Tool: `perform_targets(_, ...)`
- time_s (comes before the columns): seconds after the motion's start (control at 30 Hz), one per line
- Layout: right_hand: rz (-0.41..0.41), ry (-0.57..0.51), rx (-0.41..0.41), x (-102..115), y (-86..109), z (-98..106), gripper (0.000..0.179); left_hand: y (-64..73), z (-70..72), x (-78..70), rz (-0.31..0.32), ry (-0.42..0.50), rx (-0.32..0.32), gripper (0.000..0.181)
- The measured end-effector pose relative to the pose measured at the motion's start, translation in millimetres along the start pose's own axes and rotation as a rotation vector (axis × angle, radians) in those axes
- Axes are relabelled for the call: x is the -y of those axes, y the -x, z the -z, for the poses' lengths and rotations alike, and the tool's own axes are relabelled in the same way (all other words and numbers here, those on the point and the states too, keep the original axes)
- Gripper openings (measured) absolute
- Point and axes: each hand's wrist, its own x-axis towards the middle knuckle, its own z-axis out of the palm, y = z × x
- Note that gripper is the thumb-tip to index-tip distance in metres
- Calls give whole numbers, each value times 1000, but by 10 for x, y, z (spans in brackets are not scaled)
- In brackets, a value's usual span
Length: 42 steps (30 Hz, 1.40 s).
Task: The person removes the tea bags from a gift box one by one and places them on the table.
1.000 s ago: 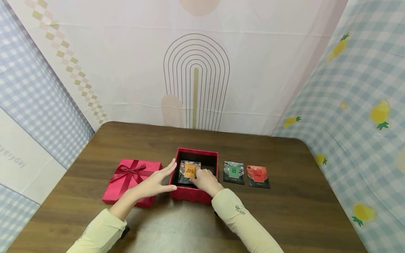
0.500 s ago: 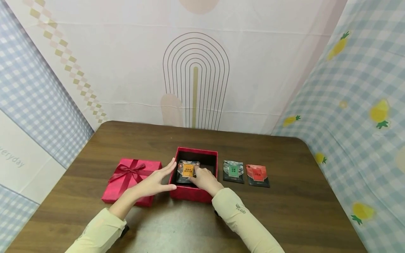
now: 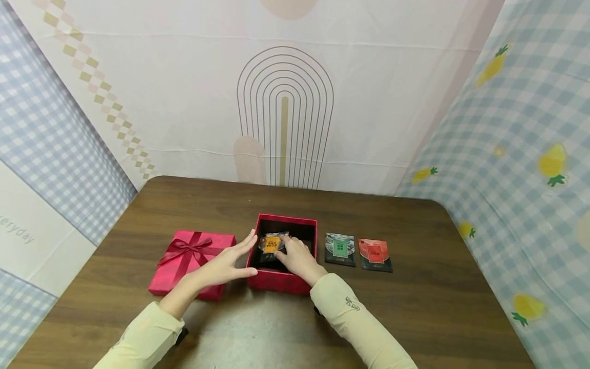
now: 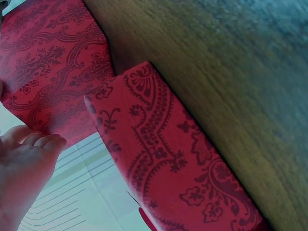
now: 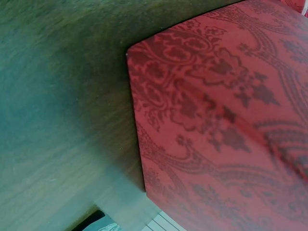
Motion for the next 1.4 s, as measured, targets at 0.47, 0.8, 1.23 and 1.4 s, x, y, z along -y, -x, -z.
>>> perform_targets(0.47, 96, -118, -33, 15, -31, -21, 35, 7, 5, -22, 7, -7, 8, 80)
perform_targets(0.8, 172, -115, 66, -10, -49, -22, 40, 4, 6, -25, 2, -11, 10, 80)
perform_targets(1.23, 102, -191, -51, -4, -27, -4, 36, 5, -9, -16, -4, -3, 3, 80)
perform_targets(1.4, 110, -192, -137, -5, -28, 1, 32, 3, -4, -18, -5, -1, -5, 80)
